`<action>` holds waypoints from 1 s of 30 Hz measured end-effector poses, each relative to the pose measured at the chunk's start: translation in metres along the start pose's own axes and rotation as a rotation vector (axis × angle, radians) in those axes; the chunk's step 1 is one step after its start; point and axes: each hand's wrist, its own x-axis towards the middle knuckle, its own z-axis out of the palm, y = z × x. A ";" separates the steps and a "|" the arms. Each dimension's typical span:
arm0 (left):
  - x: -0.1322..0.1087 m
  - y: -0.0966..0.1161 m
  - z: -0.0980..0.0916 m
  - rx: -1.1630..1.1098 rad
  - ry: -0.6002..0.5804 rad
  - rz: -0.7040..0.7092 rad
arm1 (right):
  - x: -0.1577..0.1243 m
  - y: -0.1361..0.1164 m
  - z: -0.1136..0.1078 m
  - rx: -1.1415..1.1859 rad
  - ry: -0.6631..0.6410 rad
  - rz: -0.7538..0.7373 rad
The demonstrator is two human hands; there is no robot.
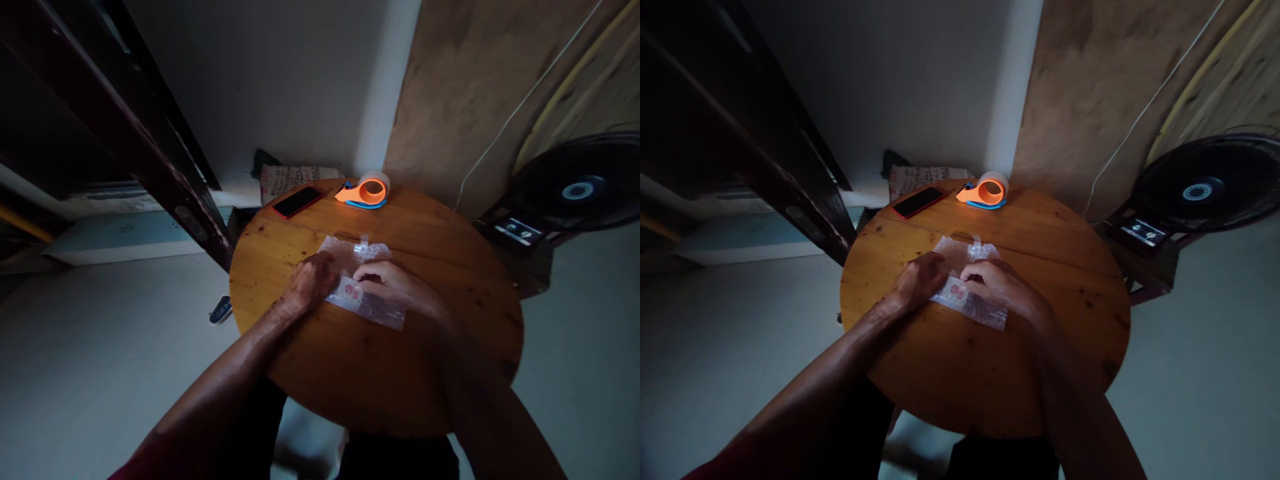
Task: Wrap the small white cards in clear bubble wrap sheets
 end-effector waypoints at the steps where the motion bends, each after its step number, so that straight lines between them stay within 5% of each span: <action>1: 0.000 0.000 0.000 0.003 0.003 0.000 | 0.000 0.001 0.000 0.000 0.001 0.000; 30: -0.001 -0.002 -0.001 0.001 -0.007 0.111 | -0.001 0.000 0.002 -0.048 0.015 0.001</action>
